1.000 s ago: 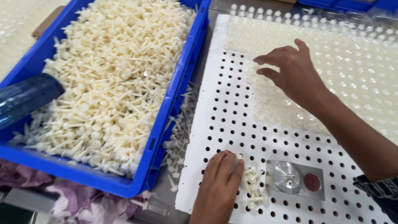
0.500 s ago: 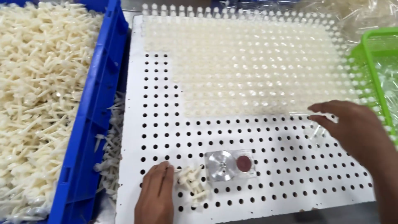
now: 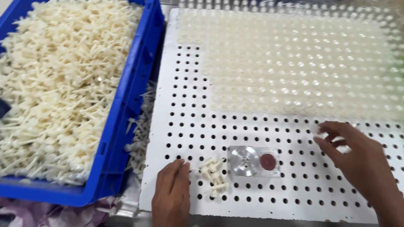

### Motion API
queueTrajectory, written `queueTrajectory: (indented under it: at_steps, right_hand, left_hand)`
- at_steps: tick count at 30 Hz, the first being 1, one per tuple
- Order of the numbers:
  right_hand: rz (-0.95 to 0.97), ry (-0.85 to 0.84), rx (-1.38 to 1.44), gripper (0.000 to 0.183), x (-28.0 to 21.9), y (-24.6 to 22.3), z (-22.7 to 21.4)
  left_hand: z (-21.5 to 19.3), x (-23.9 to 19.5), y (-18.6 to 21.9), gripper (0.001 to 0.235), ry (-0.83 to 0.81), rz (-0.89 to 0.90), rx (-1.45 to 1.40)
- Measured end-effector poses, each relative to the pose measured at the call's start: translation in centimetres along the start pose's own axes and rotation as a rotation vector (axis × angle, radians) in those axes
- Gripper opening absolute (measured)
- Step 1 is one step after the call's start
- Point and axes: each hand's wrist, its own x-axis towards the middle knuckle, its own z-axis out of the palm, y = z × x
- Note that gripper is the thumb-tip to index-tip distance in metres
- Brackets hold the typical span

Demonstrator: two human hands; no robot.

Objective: The recorder is assembling small plastic medical or laboratory vial components by inserting white caps into clear tubes and placing them into a tray.

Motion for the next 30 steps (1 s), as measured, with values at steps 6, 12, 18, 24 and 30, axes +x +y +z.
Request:
queueTrajectory:
  at_steps: [6, 12, 18, 24, 30]
  right_hand:
    - [-0.023, 0.105, 0.434, 0.041, -3.2, -2.9, 1.6]
    - [-0.003, 0.047, 0.447, 0.027, -4.8, -3.9, 0.7]
    - [-0.110, -0.034, 0.365, 0.024, -4.6, -5.9, 0.0]
    - [-0.005, -0.126, 0.149, 0.028, -4.0, -6.9, -0.3]
    - [-0.134, -0.113, 0.197, 0.031, -3.5, -7.0, -0.1]
  left_hand:
    - [-0.3, 0.4, 0.7, 0.028, 0.025, -0.086, -0.096]
    - [-0.1, 0.5, 0.6, 0.022, 0.052, -0.081, -0.147]
    - [-0.4, 0.6, 0.6, 0.020, 0.059, -0.081, -0.166]
    - [-0.4, 0.5, 0.4, 0.021, 0.056, -0.047, -0.180]
    - [-1.2, 0.9, 1.1, 0.022, 0.057, -0.051, -0.193]
